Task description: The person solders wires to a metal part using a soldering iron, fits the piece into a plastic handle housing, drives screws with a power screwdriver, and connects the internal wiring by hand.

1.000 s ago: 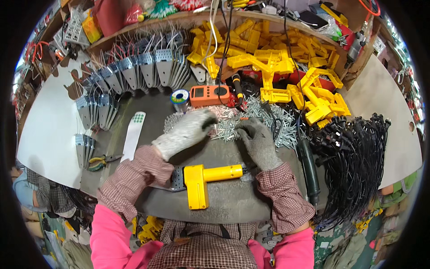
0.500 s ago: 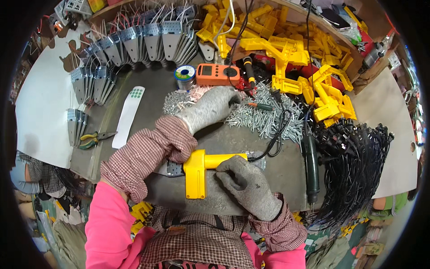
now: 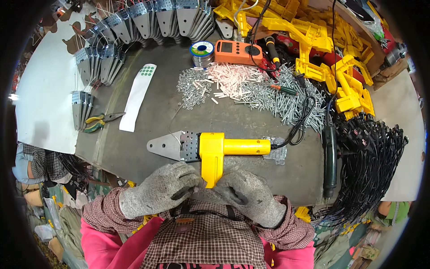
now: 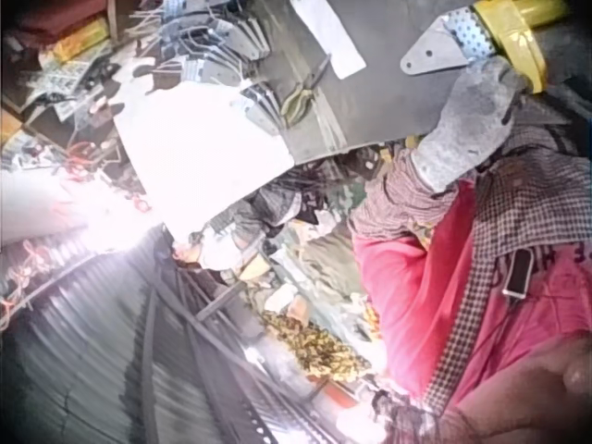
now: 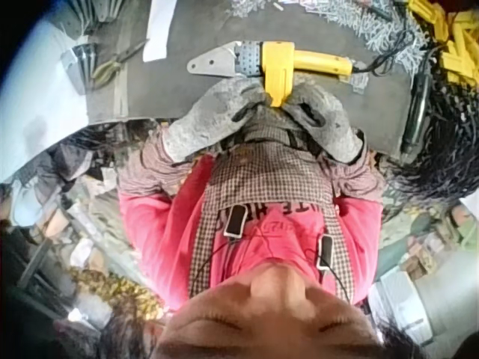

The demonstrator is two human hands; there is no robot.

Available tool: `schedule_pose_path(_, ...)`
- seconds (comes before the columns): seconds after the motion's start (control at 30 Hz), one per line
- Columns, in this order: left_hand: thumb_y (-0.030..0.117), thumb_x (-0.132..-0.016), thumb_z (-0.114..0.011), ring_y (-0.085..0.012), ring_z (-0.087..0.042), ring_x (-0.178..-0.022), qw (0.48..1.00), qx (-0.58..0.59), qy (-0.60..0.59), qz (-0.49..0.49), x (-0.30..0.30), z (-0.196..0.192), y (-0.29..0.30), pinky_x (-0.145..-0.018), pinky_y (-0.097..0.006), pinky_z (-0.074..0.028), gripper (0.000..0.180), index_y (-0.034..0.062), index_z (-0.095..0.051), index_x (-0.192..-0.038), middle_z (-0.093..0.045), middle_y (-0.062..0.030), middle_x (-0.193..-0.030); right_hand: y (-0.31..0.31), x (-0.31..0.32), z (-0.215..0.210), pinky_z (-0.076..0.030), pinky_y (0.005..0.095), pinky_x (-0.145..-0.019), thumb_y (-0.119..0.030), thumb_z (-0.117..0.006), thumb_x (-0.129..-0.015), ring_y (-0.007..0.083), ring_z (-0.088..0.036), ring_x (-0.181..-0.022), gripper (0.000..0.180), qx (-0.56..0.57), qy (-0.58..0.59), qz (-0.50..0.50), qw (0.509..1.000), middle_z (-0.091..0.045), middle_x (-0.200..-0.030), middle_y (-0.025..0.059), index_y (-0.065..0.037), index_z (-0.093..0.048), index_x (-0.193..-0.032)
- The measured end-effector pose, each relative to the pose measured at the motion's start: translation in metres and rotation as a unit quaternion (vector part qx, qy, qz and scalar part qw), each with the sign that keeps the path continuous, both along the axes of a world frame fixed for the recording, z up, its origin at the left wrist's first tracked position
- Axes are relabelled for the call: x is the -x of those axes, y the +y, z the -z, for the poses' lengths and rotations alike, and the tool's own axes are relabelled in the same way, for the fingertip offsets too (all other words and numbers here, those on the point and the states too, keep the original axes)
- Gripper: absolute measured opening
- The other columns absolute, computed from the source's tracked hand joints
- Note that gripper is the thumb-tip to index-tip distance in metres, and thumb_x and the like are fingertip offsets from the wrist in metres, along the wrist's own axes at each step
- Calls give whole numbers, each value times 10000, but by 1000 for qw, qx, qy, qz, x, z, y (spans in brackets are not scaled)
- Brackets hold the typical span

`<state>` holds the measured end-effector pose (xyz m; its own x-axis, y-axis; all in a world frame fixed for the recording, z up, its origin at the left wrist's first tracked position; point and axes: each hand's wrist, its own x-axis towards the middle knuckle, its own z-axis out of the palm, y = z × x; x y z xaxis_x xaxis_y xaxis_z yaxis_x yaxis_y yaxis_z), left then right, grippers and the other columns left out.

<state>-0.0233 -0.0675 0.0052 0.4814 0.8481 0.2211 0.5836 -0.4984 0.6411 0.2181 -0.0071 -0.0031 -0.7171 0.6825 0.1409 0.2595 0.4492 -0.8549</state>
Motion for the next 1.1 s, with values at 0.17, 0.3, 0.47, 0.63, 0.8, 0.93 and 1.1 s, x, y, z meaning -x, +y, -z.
schedule_pose_path(0.17, 133, -793, -628, -268, -588, -993, 985, -104, 122, 62, -2, -1, -3, -823, -378, -517, 333, 48, -628, -1115, -609, -85, -1049, -3, -5, 4, -513, 366, -663, -45, -705, -804, 280, -623, -757, 212, -33, -24, -17, 999, -598, -863, 97, -90, -628, -997)
schedule_pose_path(0.3, 200, -797, -609, -216, -589, -975, 954, -205, 182, 119, 3, 25, -2, -788, -352, -526, 301, 84, -671, -1067, -619, -72, -1079, 2, -8, 7, -514, 394, -697, -88, -721, -810, 320, -618, -808, 192, -65, -29, -44, 997, -595, -889, 100, -92, -640, -985)
schedule_pose_path(0.47, 178, -817, -666, -273, -620, -943, 985, -38, 156, 59, -1, -2, 45, -787, -383, -532, 285, 74, -648, -1081, -645, -130, -1058, 65, -21, -20, -531, 380, -770, -102, -654, -903, 300, -657, -861, 194, -128, -76, 120, 981, -651, -925, 165, -24, -656, -1080)
schedule_pose_path(0.63, 85, -804, -643, -412, -620, -960, 974, -183, 78, -109, -63, 36, 227, -840, -483, -500, 268, 3, -626, -1058, -647, -233, -963, 184, -2, 19, -541, 464, -840, -76, -664, -819, 403, -642, -953, 351, -250, -261, 183, 914, -587, -1129, 190, -62, -564, -1155)
schedule_pose_path(0.8, 45, -780, -644, -408, -627, -959, 986, -102, 76, -107, -75, 47, 257, -853, -490, -498, 226, 15, -644, -1004, -649, -239, -927, 204, -6, 29, -531, 462, -850, -119, -660, -856, 410, -637, -990, 374, -183, -270, 227, 918, -646, -1093, 203, -79, -604, -1224)
schedule_pose_path(0.93, 49, -789, -641, -397, -636, -947, 984, -97, 97, -110, -73, 34, 250, -856, -485, -501, 235, 33, -669, -1022, -659, -220, -931, 192, -5, 14, -533, 464, -832, -155, -621, -901, 380, -650, -980, 223, -150, -245, 230, 930, -660, -1084, 193, -74, -662, -1104)
schedule_pose_path(1.1, 55, -843, -589, -409, -649, -926, 978, -134, 92, -128, -67, 22, 244, -815, -486, -510, 214, 23, -653, -1045, -671, -239, -929, 186, -16, 17, -531, 456, -836, -154, -609, -913, 383, -648, -964, 212, -270, -153, 242, 919, -662, -1061, 181, -60, -649, -1098)
